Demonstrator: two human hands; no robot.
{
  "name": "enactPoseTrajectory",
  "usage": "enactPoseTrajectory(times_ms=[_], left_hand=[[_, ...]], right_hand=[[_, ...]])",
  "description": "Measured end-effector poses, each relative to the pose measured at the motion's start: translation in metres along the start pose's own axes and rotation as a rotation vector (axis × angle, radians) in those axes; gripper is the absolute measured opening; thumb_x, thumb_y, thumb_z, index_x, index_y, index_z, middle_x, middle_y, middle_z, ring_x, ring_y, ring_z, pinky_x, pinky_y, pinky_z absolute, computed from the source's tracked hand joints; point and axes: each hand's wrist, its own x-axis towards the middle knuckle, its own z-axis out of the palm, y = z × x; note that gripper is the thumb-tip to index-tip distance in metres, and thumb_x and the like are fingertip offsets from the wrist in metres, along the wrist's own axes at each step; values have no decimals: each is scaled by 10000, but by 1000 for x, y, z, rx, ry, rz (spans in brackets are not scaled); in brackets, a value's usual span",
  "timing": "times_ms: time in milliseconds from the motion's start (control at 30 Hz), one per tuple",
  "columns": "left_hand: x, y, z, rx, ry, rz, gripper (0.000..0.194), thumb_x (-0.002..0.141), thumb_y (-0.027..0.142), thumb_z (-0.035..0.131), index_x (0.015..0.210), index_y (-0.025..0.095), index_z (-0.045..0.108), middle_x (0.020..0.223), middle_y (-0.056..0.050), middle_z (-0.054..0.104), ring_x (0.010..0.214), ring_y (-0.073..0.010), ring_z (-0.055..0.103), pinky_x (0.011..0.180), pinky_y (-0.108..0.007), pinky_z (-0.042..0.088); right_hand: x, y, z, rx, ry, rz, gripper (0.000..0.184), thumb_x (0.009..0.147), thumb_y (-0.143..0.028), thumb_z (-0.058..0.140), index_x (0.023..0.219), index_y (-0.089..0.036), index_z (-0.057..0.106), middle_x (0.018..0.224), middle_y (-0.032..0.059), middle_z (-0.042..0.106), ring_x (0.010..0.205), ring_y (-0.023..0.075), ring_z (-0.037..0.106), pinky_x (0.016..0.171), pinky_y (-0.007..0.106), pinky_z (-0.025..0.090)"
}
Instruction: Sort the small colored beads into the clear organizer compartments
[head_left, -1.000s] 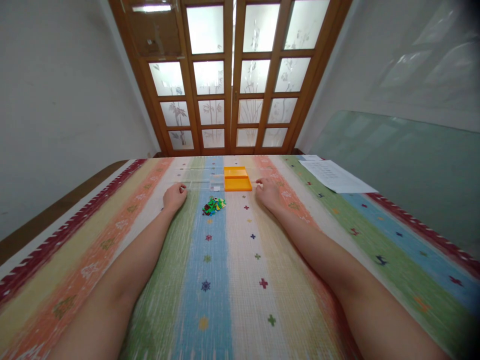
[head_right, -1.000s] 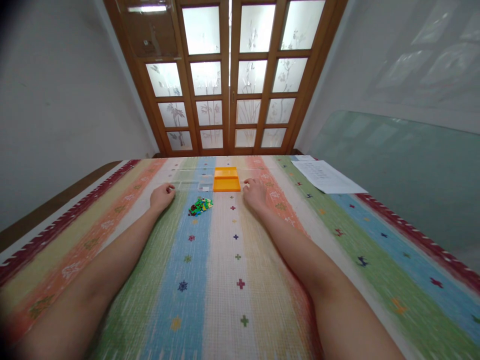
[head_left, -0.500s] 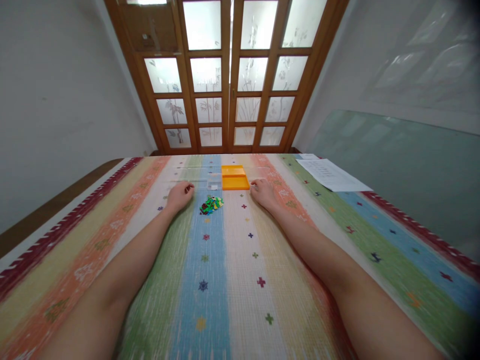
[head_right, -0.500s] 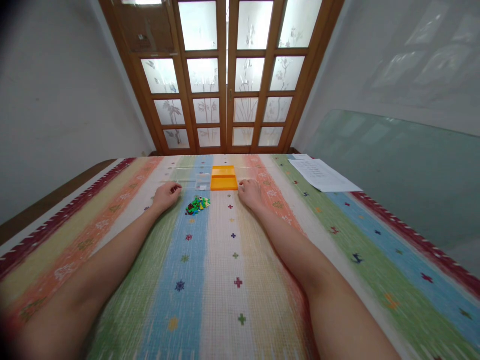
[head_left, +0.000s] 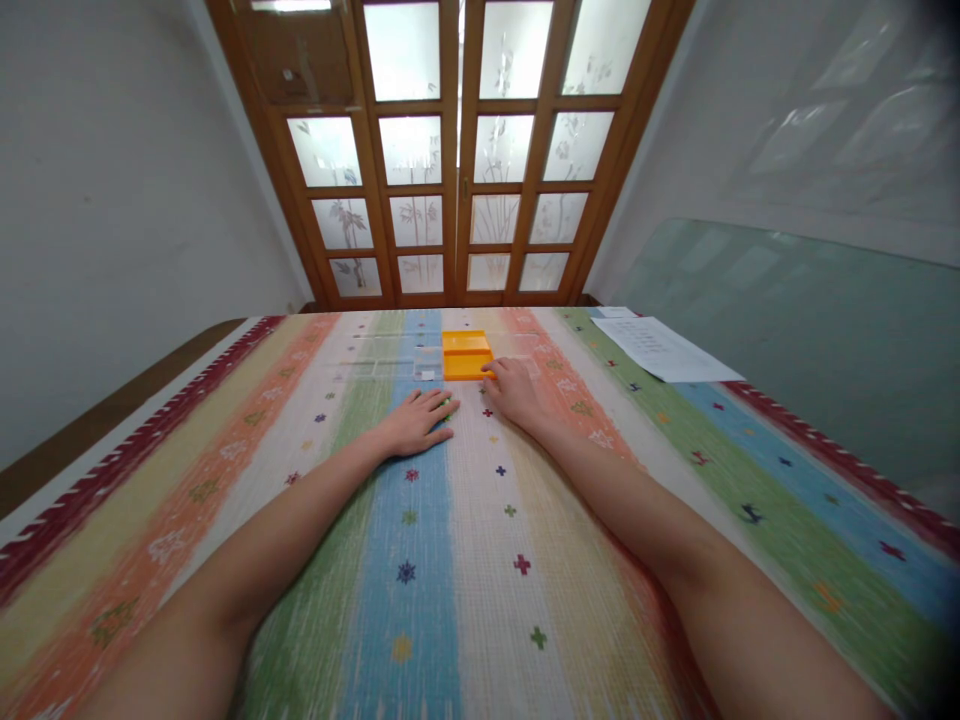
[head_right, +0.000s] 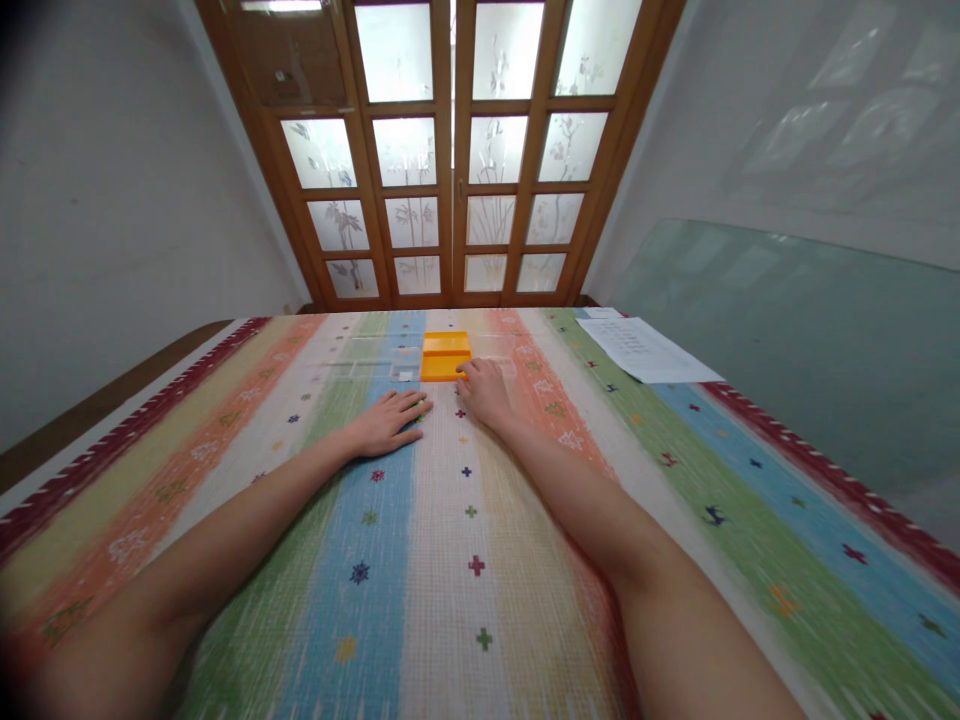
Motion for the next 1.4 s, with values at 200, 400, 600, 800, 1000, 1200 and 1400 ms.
enactPoseTrajectory(times_ms=[200, 400, 600, 800, 1000, 1200, 1400], left_hand=[[2, 17, -3, 55, -82, 130, 664, 1071, 604, 341, 1670, 323, 285, 1735, -81, 275, 1603, -285, 252, 1299, -526, 111], [0, -3, -7, 98, -37, 1, 698, 1067, 638, 317, 1676, 298, 281, 1740, -83, 261, 1609, -281, 237, 1303, -503, 130], [-6, -39, -8, 104, -26, -214, 672, 1078, 626, 277, 1643, 274, 374, 1737, -94, 269, 1606, -301, 242, 1286, -524, 187], [-5, -43, -2, 92, 32, -190, 567, 1089, 481, 360, 1587, 230, 465, 1694, -120, 368, 1558, -298, 349, 1263, -520, 262], [-1, -41, -2, 36, 196, -72, 420, 1059, 408, 476, 1360, 204, 685, 1449, -117, 631, 1356, -265, 557, 1193, -432, 396], [-3, -41, -8, 6, 283, -131, 292, 1024, 305, 521, 1149, 242, 777, 1153, -85, 707, 1109, -246, 641, 1034, -412, 494], [-5, -31, -16, -7, 274, -92, 268, 1016, 382, 554, 1092, 236, 766, 1037, -76, 686, 1019, -242, 640, 949, -394, 498]], right_hand=[[-5, -14, 6, 126, -88, -121, 207, 988, -192, 560, 1125, -210, 715, 1126, 104, 705, 1079, 253, 620, 981, 394, 469], [-7, -11, 3, 179, -105, -103, 193, 1005, -191, 556, 1121, -207, 709, 1130, 97, 712, 1088, 238, 638, 970, 369, 486], [-9, -19, 0, 175, -174, -148, 198, 1017, -206, 556, 1144, -202, 708, 1138, 98, 716, 1059, 231, 652, 947, 362, 494], [-15, -44, -5, 276, -319, -427, 249, 1009, -261, 605, 1240, -226, 692, 1203, 100, 694, 1126, 236, 637, 998, 376, 494], [-18, -51, -1, 230, -378, -493, 252, 989, -298, 662, 1229, -239, 711, 1185, 104, 679, 1088, 245, 624, 977, 388, 492], [-16, -38, 6, 154, -299, -381, 187, 1018, -235, 614, 1161, -225, 733, 1082, 88, 681, 1036, 226, 620, 914, 337, 474], [-13, -29, 10, 192, -234, -261, 233, 1018, -119, 553, 1134, -206, 735, 1049, 82, 705, 985, 203, 639, 878, 305, 464]])
